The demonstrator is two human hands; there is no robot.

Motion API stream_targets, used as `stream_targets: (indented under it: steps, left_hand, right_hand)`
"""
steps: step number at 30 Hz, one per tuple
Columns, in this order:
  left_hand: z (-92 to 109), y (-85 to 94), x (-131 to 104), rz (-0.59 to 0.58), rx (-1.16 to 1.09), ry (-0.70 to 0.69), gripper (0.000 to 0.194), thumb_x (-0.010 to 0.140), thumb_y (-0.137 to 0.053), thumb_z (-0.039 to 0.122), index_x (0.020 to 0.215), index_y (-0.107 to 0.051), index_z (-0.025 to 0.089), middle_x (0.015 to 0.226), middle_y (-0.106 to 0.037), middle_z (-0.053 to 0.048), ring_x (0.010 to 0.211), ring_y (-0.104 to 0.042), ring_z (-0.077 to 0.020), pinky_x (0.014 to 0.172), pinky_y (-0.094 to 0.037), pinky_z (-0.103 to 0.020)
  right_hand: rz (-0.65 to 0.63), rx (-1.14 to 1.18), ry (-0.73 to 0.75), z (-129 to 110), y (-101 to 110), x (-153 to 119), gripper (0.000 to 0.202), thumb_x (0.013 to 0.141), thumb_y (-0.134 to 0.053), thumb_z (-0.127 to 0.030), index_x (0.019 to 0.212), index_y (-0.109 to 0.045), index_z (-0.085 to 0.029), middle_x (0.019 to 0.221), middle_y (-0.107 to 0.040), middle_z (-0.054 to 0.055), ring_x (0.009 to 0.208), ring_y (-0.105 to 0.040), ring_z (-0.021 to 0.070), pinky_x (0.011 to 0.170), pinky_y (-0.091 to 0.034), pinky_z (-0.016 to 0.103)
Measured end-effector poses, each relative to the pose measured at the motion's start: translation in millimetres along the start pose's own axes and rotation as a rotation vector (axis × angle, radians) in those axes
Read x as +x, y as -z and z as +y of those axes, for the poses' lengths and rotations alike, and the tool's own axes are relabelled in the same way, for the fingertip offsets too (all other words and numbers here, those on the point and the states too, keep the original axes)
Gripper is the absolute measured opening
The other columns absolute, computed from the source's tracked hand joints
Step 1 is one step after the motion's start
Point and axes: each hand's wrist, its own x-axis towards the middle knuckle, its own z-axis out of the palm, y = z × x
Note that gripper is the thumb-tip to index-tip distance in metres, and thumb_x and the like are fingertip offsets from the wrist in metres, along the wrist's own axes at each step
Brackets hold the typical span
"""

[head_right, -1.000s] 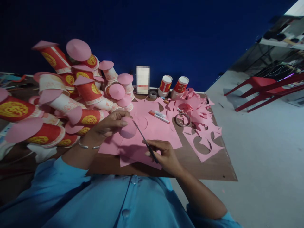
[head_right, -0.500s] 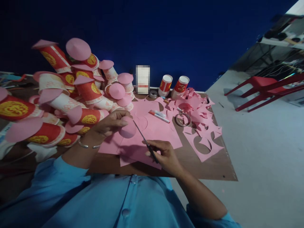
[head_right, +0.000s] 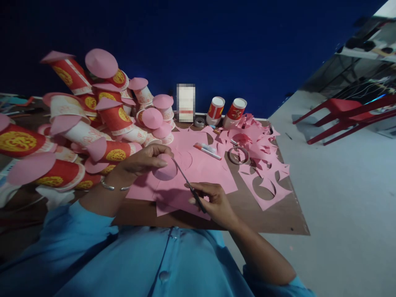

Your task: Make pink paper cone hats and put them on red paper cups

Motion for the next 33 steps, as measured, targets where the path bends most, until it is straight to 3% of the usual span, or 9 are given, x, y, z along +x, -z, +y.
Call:
stream_targets:
  steps: [16, 24, 33]
  left_hand:
    - [0.2, 2.4, 1.8, -0.036, -0.013, 0.003, 0.039, 0.067, -0.089, 0.04, 0.067, -0.058, 0.016, 0.063, -0.051, 0.003, 0.056, -0.041, -0.0072, 0.05, -0.029, -0.02]
    - [-10.0, -4.1, 1.4, 0.111, -0.178, -0.069, 0.037, 0.065, -0.091, 0.038, 0.071, -0.061, 0.016, 0.066, -0.054, 0.003, 0.059, -0.045, -0.0076, 0.054, -0.034, -0.02]
    - [-14.6, -0.6, -0.8, 0.133, -0.162, -0.031, 0.034, 0.065, -0.092, 0.036, 0.072, -0.065, 0.016, 0.069, -0.057, 0.002, 0.06, -0.048, -0.0088, 0.055, -0.036, -0.021]
  right_hand:
    - [-0.004, 0.017, -0.037, 4.5, 2.0, -2.7, 0.029, 0.085, -0.084, -0.035, 0.114, -0.084, -0.029, 0.069, -0.062, -0.001, 0.052, -0.051, 0.0068, 0.045, -0.046, 0.017]
    - [0.042, 0.047, -0.099, 5.0, -0.4, -4.0, 0.029, 0.083, -0.084, -0.034, 0.111, -0.085, -0.027, 0.069, -0.062, -0.002, 0.052, -0.051, 0.0068, 0.045, -0.045, 0.018]
    - [0.095, 0.073, -0.132, 9.8, -0.2, -6.0, 0.033, 0.079, -0.086, -0.04, 0.107, -0.085, -0.024, 0.07, -0.062, -0.001, 0.053, -0.05, 0.0092, 0.045, -0.047, 0.023]
